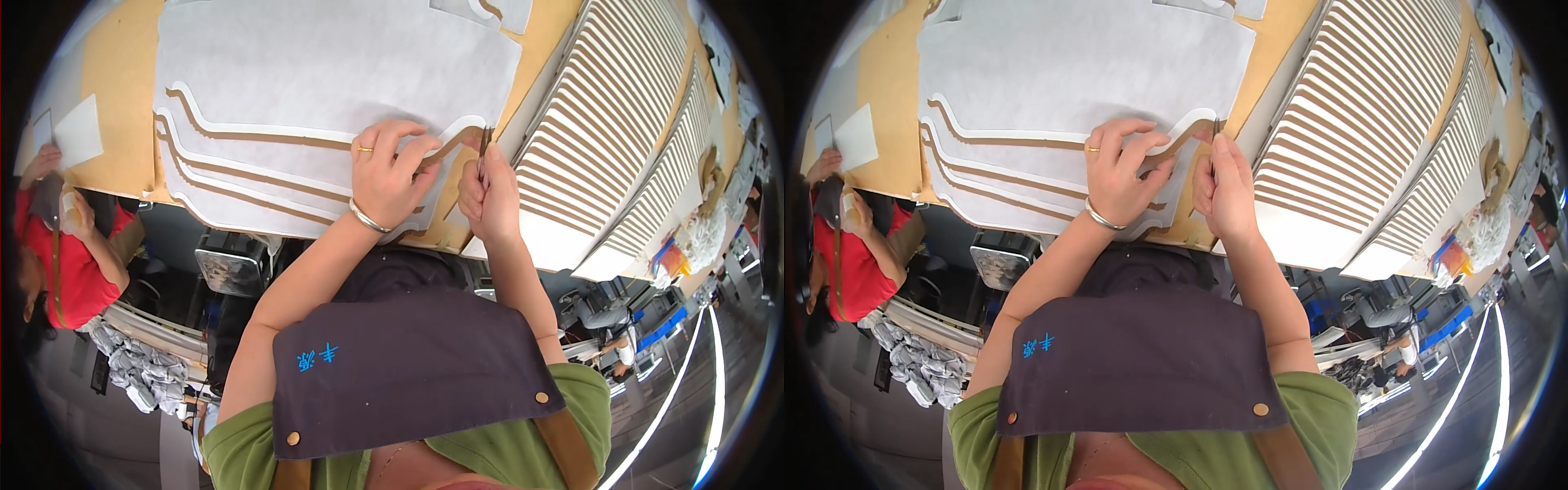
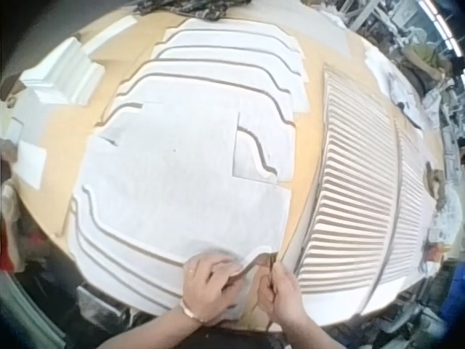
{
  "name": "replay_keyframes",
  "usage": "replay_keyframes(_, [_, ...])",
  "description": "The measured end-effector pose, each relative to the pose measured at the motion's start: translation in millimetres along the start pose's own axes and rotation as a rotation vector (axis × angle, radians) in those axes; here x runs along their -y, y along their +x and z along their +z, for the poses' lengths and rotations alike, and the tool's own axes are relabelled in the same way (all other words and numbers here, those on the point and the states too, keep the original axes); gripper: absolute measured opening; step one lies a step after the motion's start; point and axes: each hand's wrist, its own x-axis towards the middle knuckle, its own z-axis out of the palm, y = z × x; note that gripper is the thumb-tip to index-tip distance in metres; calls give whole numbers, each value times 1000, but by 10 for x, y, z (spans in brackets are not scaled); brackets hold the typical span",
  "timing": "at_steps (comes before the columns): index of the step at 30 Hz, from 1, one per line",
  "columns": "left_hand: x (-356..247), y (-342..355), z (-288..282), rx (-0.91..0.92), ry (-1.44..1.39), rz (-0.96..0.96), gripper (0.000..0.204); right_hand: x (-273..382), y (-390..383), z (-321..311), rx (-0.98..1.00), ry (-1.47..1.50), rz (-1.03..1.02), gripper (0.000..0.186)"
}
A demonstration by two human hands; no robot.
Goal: The person is trimming the edges of leather components or templates using a small hand-held blade at an industrial workstation.
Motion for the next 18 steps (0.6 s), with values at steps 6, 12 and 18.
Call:
replay_keyframes(6, [77, -75, 157, -49, -9, 52, 25, -68, -36, -204, 5, -181, 187, 30])
replay_keyframes(12, [105, -101, 210, -62, 17, 48, 19, -34, 45, -131, 0, -184, 194, 28])
replay_keyframes(18, [107, -95, 194, -45, 7, 50, 22, -62, 110, -113, -11, -154, 137, 28])
